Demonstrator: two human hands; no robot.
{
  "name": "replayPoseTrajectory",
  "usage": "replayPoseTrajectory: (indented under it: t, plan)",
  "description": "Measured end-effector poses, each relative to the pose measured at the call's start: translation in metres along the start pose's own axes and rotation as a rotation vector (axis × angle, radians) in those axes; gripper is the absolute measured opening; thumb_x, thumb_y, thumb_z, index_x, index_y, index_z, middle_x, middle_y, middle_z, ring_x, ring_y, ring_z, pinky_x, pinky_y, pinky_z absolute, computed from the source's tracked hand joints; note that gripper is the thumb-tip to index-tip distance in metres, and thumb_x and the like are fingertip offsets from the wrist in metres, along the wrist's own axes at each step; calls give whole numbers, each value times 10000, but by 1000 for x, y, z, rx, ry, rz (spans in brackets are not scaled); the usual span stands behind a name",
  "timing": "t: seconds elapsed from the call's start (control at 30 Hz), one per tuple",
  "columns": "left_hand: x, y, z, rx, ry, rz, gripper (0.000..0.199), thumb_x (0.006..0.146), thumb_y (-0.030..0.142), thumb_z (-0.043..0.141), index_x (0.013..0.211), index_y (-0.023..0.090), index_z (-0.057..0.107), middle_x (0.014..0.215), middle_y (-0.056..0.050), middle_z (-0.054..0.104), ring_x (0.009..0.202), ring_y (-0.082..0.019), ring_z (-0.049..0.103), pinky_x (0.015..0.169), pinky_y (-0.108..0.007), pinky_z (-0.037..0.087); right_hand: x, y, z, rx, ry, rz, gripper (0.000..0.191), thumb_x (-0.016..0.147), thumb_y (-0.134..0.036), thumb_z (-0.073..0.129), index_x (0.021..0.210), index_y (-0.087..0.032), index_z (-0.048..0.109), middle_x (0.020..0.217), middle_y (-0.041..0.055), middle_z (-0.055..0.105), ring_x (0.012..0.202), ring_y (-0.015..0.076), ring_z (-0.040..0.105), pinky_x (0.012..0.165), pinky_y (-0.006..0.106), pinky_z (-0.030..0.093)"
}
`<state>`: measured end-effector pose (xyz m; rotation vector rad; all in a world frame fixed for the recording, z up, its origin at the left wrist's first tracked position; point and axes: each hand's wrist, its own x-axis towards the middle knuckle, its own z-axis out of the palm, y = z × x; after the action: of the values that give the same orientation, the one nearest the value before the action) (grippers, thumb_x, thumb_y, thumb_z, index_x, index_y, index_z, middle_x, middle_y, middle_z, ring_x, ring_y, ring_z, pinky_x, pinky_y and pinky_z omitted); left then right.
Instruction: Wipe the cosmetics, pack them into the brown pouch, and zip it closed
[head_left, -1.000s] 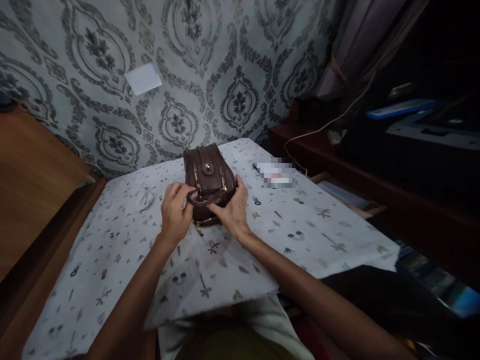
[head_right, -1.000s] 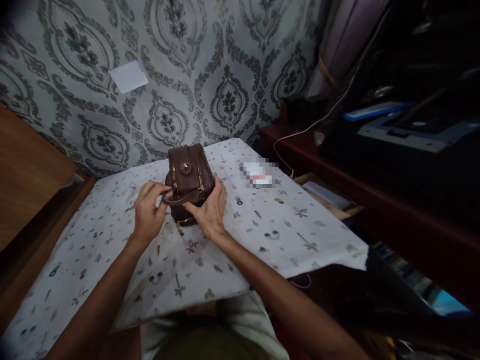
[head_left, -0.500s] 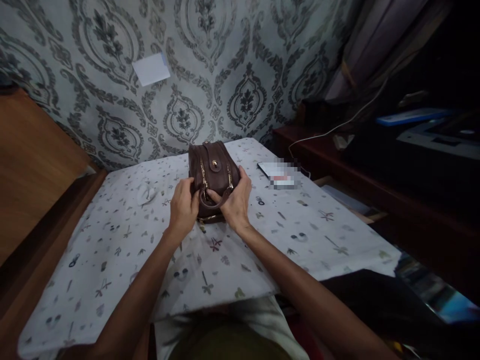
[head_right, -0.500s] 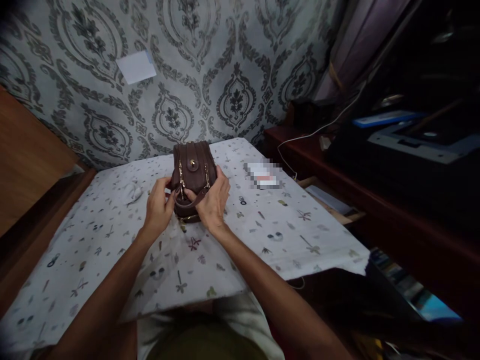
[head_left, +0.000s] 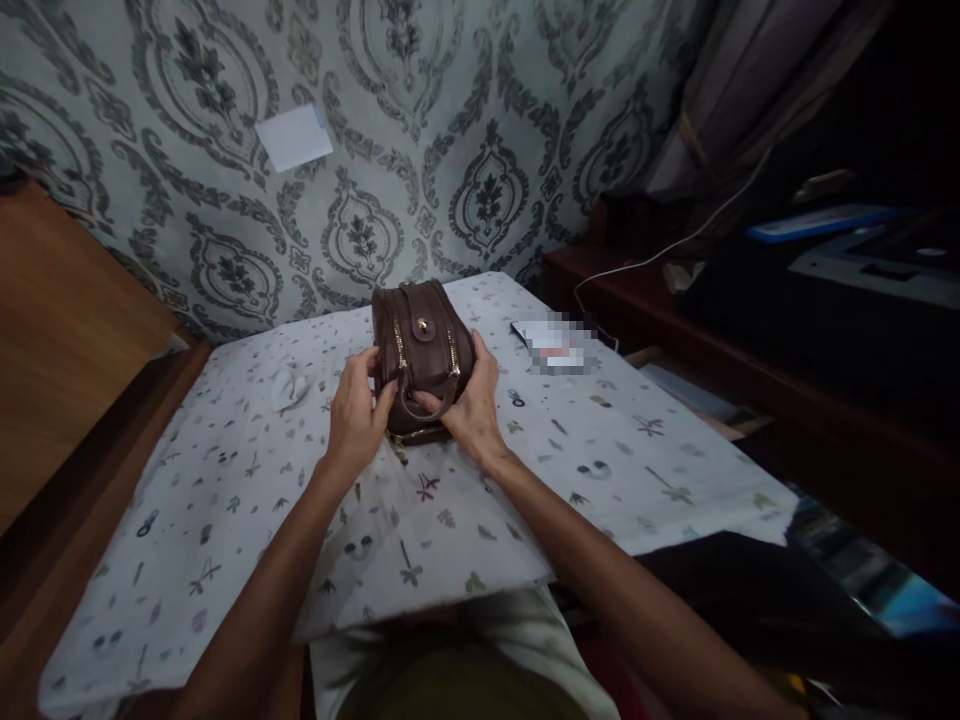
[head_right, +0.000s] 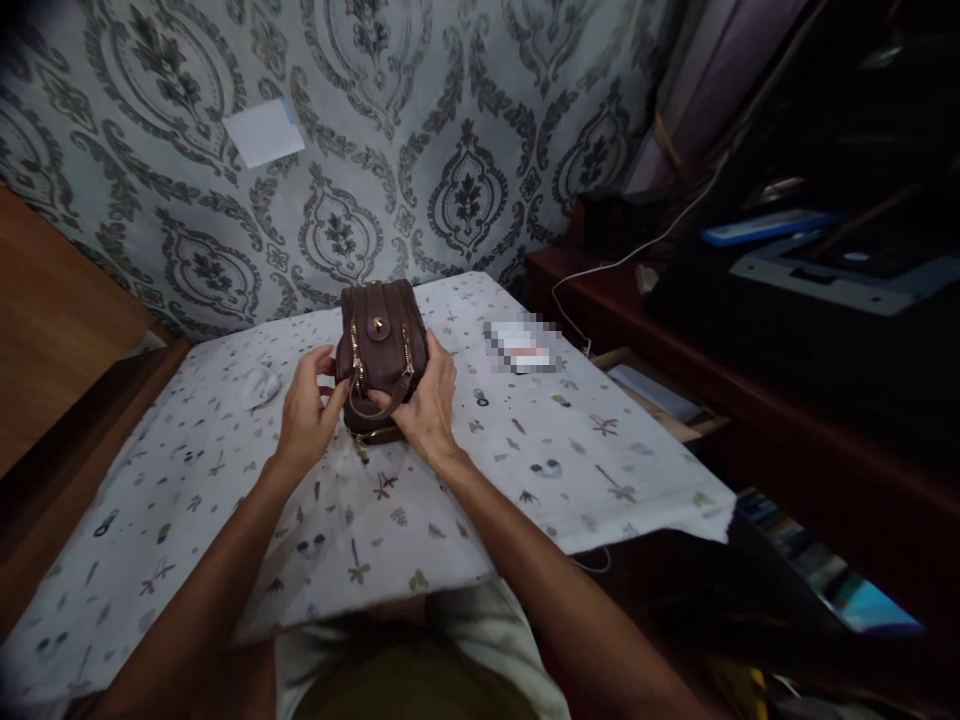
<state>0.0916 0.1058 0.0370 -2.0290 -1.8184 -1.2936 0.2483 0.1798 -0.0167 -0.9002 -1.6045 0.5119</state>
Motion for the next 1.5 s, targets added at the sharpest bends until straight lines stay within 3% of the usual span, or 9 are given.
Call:
replayPoseTrajectory:
  t: [0.17,0.3,0.43,0.7,1.13,1.5]
  plan:
    - [2,10,-3,234,28,224,366,967,213,541,1328,201,599,1283,-162,584,1203,-302,543,1009,-463,484,0,2,3,-53,51,-24,1020,810,-703,648,1563,-159,230,1448,211,473,1351,397,445,1111,596,388]
    - [5,13,-1,267,121,339,223,976,203,553,1151,177,688,1118,-135,674,1072,-274,594,949,-426,506,-1,3,5,-70,54,-42,1013,820,-691,639,1570,-154,220,1449,210,468,1353,388,448,1099,579,410]
    - [7,14,-1,211,182,342,203,969,143,522,1047,178,706,996,-98,707,977,-244,610,893,-389,521,-2,2,5,-55,65,-26,1001,812,-666,660,1569,-177,223,1460,195,464,1349,375,451,1109,575,408]
    - [8,17,-7,226,109,359,191,936,119,518,981,170,696,973,-92,727,956,-258,608,864,-420,472,-1,1,4,-45,54,-8,1000,803,-646,681,1564,-186,224,1434,190,484,1333,382,456,1105,588,404]
    - [5,17,-19,307,-32,450,211,935,104,500,1026,179,676,1017,-89,739,974,-252,622,981,-473,396,-1,-1,-1,-34,21,-5,985,813,-653,670,1560,-182,236,1418,193,497,1335,378,467,1105,585,407]
    - [-2,18,-20,321,-49,459,219,940,101,496,1029,186,677,1022,-86,739,982,-250,623,1013,-480,368,0,4,-1,-52,-2,-33,1019,818,-669,655,1577,-170,193,1426,196,479,1342,372,461,1121,600,397]
